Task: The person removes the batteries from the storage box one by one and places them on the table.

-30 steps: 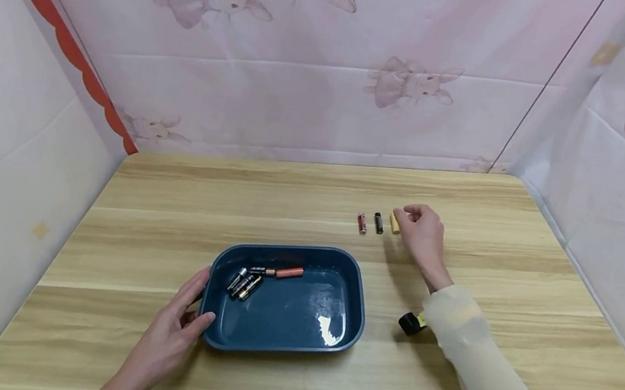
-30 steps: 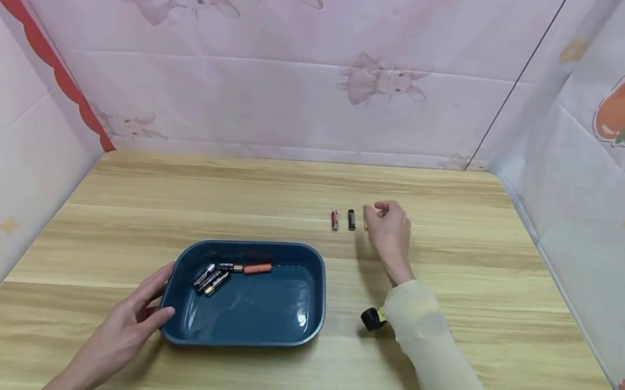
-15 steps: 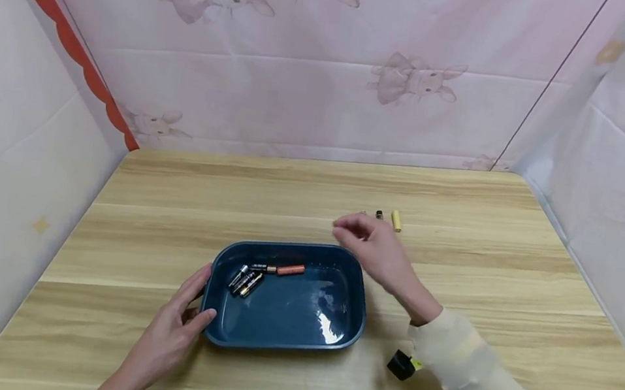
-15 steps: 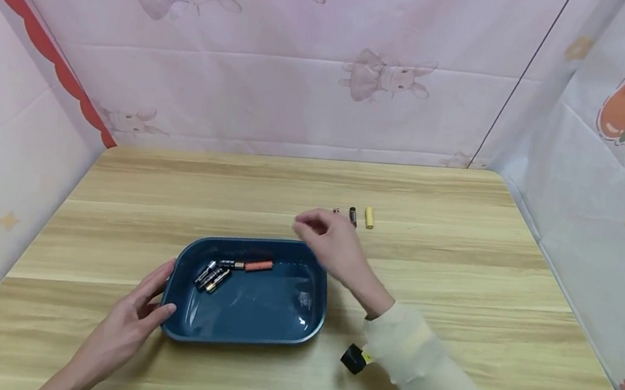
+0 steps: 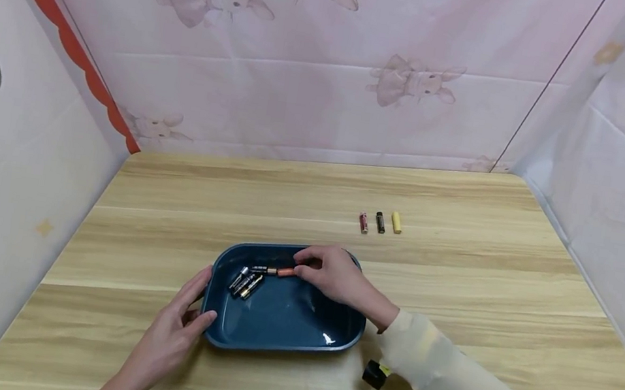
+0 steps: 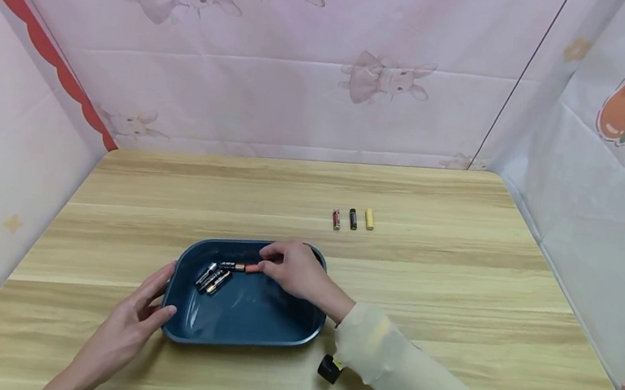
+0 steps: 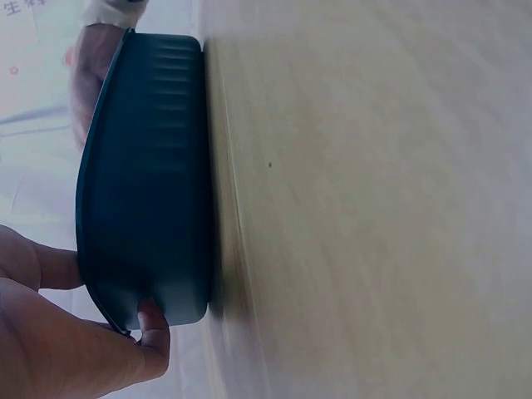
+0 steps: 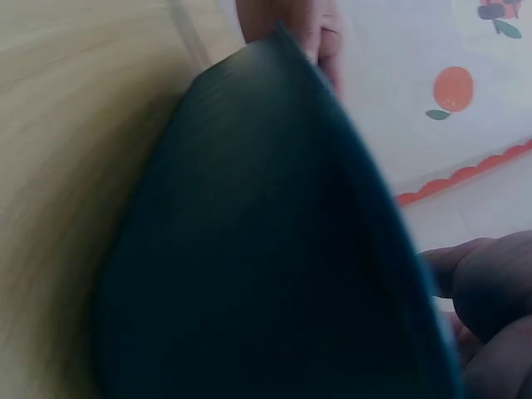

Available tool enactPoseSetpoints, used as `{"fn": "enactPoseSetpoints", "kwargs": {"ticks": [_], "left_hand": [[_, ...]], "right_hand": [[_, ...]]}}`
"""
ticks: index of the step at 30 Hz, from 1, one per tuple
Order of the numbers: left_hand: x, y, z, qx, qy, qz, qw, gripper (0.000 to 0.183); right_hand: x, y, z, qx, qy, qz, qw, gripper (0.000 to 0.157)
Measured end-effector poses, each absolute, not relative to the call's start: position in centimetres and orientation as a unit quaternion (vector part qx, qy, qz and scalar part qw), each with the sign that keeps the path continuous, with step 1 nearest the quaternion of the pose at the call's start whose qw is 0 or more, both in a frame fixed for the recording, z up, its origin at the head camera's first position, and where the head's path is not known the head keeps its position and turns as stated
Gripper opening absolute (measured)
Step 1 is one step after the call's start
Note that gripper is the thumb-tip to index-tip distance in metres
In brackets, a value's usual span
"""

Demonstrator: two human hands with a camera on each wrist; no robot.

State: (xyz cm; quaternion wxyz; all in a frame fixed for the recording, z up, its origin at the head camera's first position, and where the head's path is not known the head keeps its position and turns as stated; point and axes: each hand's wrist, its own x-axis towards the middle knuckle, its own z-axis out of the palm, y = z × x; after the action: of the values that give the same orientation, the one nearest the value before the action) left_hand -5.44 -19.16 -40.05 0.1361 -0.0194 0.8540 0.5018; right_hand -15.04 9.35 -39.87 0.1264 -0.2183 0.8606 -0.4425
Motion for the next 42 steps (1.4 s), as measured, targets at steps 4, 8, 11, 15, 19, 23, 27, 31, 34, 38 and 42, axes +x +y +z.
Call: {"fn": "enactPoseSetpoints", "kwargs": {"ticks": [4,8,11,15,19,23,27,31,34,38,42], "left_hand": [[-5.4,-19.2,-40.1,-0.012,0.855,0.501,0.132,0.072],[-5.4,-19.2,-40.1,-0.007,0.856,0.501,0.129,0.072],[-5.4,-19.2,-40.2,-0.007,0.856,0.501,0.129,0.072],[-5.4,-19.2,-40.2,-0.007,0.856,0.502,0.127,0.072],[-5.3,-19.2,-40.3,-0.002,0.855,0.505,0.122,0.072],[-5.3,-19.3,-40.3,0.001,0.854,0.506,0.121,0.071],[-5.3,-19.3,-40.4,0.0,0.853,0.507,0.121,0.071],[-5.3,-19.3,-40.4,-0.001,0.854,0.506,0.121,0.071],[-5.3,-19.2,-40.4,0.001,0.854,0.506,0.118,0.071],[-5.3,-19.2,-40.4,0.005,0.853,0.508,0.116,0.071],[-5.4,-19.1,-40.2,-0.001,0.854,0.507,0.119,0.072]], "right_hand": [[-14.9,8.9,-39.9,-0.219,0.87,-0.419,0.138,0.03],[-14.9,8.5,-40.3,-0.225,0.885,-0.386,0.133,0.029],[-14.9,8.3,-40.6,-0.236,0.894,-0.361,0.121,0.023],[-14.8,8.0,-41.1,-0.236,0.903,-0.34,0.115,0.015],[-14.7,7.9,-41.4,-0.224,0.907,-0.334,0.126,0.012],[-14.7,7.8,-41.6,-0.213,0.909,-0.331,0.137,0.007],[-14.7,7.6,-41.7,-0.213,0.915,-0.312,0.143,0.003],[-14.6,7.5,-41.7,-0.223,0.92,-0.293,0.132,0.006],[-14.6,7.6,-41.6,-0.216,0.917,-0.306,0.139,0.004],[-14.6,8.1,-40.7,-0.202,0.904,-0.352,0.136,0.003],[-14.8,8.9,-39.5,-0.209,0.883,-0.405,0.111,0.001]]}}
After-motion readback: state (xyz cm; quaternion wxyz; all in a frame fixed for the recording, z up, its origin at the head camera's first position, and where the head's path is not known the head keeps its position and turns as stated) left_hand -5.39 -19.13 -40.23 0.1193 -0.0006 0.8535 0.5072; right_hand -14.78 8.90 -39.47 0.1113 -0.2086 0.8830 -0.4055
